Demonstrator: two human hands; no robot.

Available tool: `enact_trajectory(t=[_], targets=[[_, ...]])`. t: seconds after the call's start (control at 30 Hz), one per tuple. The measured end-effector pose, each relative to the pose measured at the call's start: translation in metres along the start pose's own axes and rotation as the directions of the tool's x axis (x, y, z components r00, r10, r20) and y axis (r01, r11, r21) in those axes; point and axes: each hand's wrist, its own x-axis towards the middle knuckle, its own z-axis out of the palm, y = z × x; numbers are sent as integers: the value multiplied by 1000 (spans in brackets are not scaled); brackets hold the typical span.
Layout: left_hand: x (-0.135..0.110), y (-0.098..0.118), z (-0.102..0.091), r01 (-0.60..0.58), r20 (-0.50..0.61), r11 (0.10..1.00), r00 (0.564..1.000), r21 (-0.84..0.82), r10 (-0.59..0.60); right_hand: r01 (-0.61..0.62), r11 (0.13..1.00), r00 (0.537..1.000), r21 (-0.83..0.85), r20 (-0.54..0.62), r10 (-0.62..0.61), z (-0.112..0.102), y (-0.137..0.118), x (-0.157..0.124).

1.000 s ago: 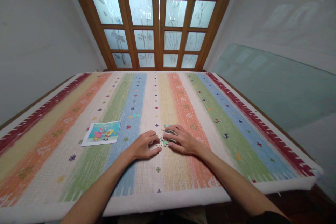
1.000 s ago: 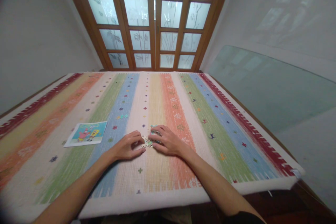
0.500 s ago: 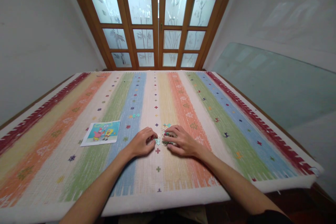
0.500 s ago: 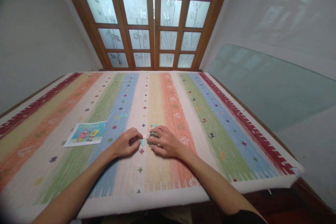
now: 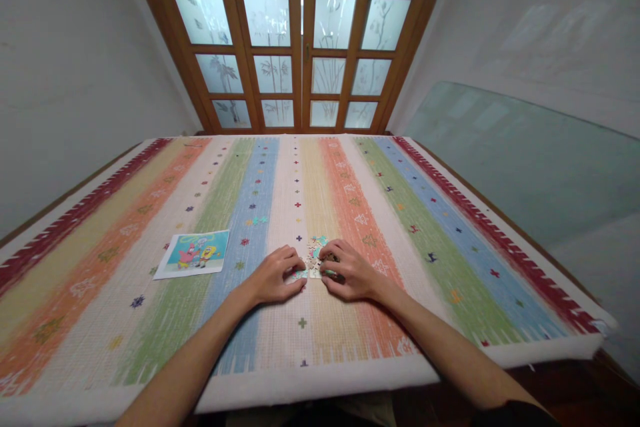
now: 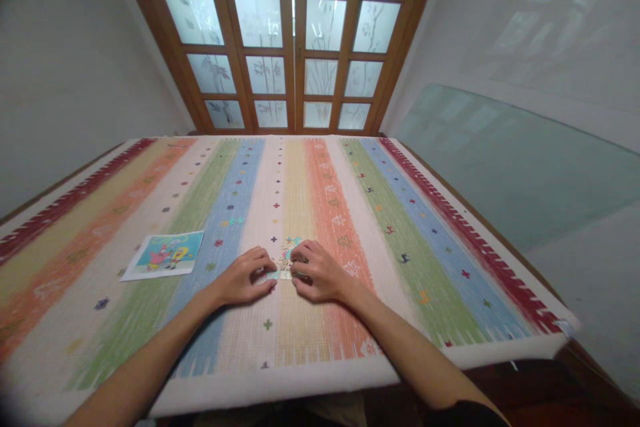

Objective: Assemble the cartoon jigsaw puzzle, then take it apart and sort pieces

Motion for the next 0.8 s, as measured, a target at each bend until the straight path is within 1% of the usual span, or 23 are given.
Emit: enact_trajectory(t=[0.17,0.37,0.5,0.63,0.7,0.8], targets=[[1,4,7,-9,-15,1000,1000,8,9,16,1000,1000,17,-5,-16,-1,-2,2],[3,6,16,-32,-25,999,999,30,33,-12,1000,1000,-4,20,12,-2,-2,2],[3,6,18,-47,-28,997,998,66,49,19,1000,999,-20,34,-18,2,1,1],[4,8,16,-47,-20,995,999,83,49,-16,998,1000,-57,22,17,4,4,0],[5,9,14,-33,-37,998,999,59,35,-42,997,999,-68,2,42,4,4,-1],[7,11,11,20,-104,999,994,-38,-23,-89,996,995,-33,-44,87,5,3,-2]])
